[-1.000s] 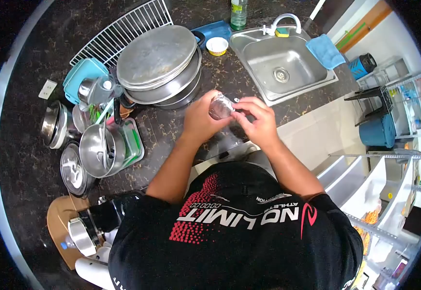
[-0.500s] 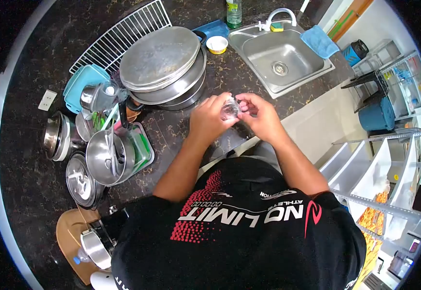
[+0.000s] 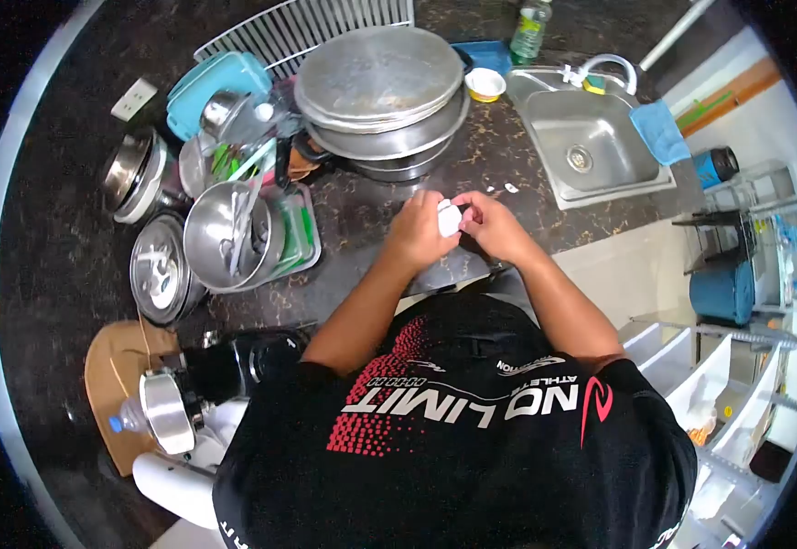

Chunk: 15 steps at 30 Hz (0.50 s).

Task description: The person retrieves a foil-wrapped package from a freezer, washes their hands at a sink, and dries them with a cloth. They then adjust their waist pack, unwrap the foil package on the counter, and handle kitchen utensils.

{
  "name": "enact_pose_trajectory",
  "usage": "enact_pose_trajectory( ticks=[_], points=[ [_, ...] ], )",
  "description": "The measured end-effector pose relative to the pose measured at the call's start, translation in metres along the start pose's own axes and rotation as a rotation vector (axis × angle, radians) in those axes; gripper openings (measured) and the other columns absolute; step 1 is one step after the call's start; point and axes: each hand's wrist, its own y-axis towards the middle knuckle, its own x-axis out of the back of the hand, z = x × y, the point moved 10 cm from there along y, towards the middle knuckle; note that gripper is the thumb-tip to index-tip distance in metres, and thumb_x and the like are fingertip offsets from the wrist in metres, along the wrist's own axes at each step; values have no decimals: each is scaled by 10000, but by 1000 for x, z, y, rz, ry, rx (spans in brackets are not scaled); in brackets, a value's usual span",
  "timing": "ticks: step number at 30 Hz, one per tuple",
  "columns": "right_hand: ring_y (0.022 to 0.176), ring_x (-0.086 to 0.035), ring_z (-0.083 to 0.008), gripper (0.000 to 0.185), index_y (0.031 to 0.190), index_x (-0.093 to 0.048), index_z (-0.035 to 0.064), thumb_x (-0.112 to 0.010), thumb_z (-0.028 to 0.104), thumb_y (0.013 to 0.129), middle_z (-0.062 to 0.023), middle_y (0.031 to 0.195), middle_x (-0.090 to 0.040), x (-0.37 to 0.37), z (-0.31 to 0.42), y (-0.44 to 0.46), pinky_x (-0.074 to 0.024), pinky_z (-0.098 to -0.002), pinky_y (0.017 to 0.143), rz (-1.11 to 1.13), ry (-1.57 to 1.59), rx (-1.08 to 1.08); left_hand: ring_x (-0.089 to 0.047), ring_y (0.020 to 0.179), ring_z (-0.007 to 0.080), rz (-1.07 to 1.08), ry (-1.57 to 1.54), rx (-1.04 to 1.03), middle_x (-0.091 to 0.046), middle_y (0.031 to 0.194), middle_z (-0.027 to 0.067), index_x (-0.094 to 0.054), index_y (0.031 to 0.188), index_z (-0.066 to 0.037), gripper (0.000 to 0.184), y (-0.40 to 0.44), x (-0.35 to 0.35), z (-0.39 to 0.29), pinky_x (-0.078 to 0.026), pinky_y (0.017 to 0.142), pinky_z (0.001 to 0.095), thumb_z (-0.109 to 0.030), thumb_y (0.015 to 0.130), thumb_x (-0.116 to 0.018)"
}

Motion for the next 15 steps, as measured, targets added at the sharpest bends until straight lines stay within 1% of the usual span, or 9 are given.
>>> enact_pose_trajectory(
  ticks=[4,5,6,7,9,11,12,14,15],
  points=[
    [771,-595,-162,316,1197,-675,36,-647,-35,890,-61,923,-666,-37,69,8,-504,-290,726,-78,-381,332,-675,811,397,-180,165,-184,-693,997,152,-631,1250,-24,504,-17,7,3,-530,708,499,-267,820,-737],
    [788,-611,-183,310,1189,-676,30,-641,-32,888,-73,955,-676,-55,97,11,-511,-302,736,-13,-374,428,-675,811,397,-195,181,-152,-693,997,152,-631,1250,-24,504,-25,18,12,-530,708,499,-267,820,-737],
    [806,-628,-204,304,1182,-677,23,-636,-30,885,-84,988,-687,-73,127,14,-517,-315,747,47,-366,526,-674,800,395,-240,86,-73,-701,979,153,-647,1223,-18,476,-32,32,25,-526,703,497,-270,828,-731],
    [806,-628,-204,304,1182,-677,23,-636,-30,885,-84,988,-687,-90,144,24,-517,-315,747,75,-364,543,-673,788,393,-288,-11,1,-708,961,154,-662,1195,-12,450,-38,47,36,-523,697,495,-273,835,-726],
    [852,-645,-257,315,1175,-683,38,-635,-30,871,-93,1040,-687,-129,189,34,-528,-352,794,163,-317,765,-671,765,388,-385,-210,138,-724,924,157,-693,1141,0,405,-51,75,56,-516,686,492,-280,850,-715],
    [902,-655,-291,329,1180,-684,58,-615,-28,870,-101,1075,-684,-160,233,42,-526,-375,825,150,-273,984,-662,724,352,-191,-97,373,-742,860,141,-736,1041,3,300,-65,107,80,-506,658,454,-241,868,-708],
    [902,-655,-291,329,1180,-684,58,-615,-28,870,-101,1075,-684,-182,241,58,-526,-375,825,172,-257,990,-662,724,352,-200,-87,395,-742,860,141,-736,1041,3,300,-75,127,81,-506,658,454,-241,868,-708],
    [931,-660,-330,350,1167,-688,68,-581,-40,852,-115,1087,-693,-205,266,84,-523,-394,848,32,-308,1099,-650,689,315,-354,-164,369,-747,860,110,-752,1024,-16,226,-93,170,79,-500,637,419,-179,873,-709],
    [931,-660,-330,350,1167,-688,68,-581,-40,852,-115,1087,-693,-212,271,96,-523,-394,848,43,-301,1111,-650,688,304,-365,-133,387,-752,870,106,-753,1038,-22,215,-103,183,77,-503,639,406,-148,868,-710]
  ],
)
